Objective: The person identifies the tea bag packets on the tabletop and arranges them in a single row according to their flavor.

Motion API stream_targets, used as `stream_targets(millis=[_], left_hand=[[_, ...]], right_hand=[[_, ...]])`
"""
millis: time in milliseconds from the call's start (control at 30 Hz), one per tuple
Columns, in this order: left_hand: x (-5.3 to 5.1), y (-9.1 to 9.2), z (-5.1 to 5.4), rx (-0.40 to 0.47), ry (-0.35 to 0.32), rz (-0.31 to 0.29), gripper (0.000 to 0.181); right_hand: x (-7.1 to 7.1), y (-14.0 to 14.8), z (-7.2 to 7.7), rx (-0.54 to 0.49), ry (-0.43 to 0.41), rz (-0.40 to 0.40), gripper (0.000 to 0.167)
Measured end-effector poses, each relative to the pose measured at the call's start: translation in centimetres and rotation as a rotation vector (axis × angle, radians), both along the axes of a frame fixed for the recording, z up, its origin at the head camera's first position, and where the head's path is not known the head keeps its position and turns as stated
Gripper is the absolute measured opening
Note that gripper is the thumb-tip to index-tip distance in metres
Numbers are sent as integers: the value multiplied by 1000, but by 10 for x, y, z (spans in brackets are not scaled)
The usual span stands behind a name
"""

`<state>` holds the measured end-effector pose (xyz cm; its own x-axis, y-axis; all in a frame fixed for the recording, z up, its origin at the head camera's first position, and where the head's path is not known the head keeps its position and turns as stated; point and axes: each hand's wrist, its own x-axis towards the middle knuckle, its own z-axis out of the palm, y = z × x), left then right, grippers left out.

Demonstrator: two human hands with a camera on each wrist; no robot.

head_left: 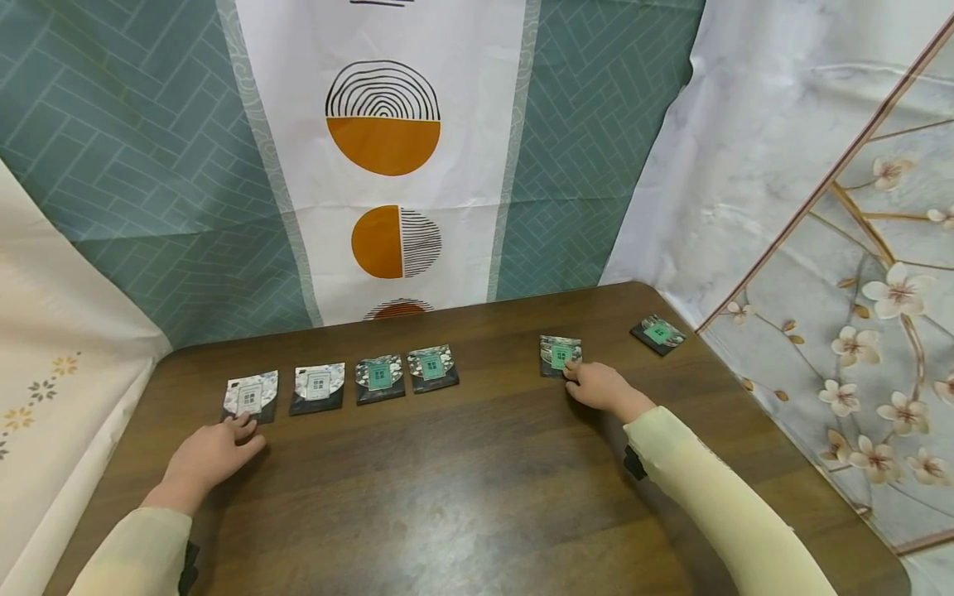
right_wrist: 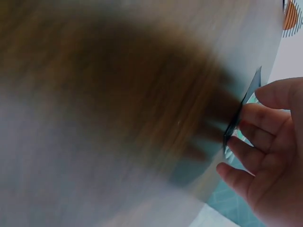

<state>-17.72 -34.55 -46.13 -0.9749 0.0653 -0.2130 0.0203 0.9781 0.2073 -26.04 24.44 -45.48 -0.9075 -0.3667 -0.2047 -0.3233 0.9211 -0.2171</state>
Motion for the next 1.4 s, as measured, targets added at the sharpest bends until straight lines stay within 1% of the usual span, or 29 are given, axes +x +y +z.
stream_targets(millis=[200, 233, 433, 700, 967, 1200, 1400], left_hand=[[0, -1, -2, 0, 3, -1, 60], [0, -1, -3, 0, 5, -3, 60], [-2, 0, -4, -13, 5, -12, 60], [-1, 2, -3, -10, 16, -17, 59], [-2, 2, -5, -14, 15, -10, 59], [-2, 2, -4, -22, 5, -5, 60], [-1, 0, -4, -17, 5, -3, 60]], right_hand=[[-9, -13, -1, 1, 0, 41, 45], [-10, -16, -1, -6, -9, 43, 46], [-16, -32, -1, -8, 0, 98, 44], [-20, -53, 0, -10, 14, 146, 45], [-22, -71, 2, 0, 6, 174, 46], [-24, -82, 1, 18, 9, 206, 46], [-26, -89, 1, 12, 9, 221, 46]])
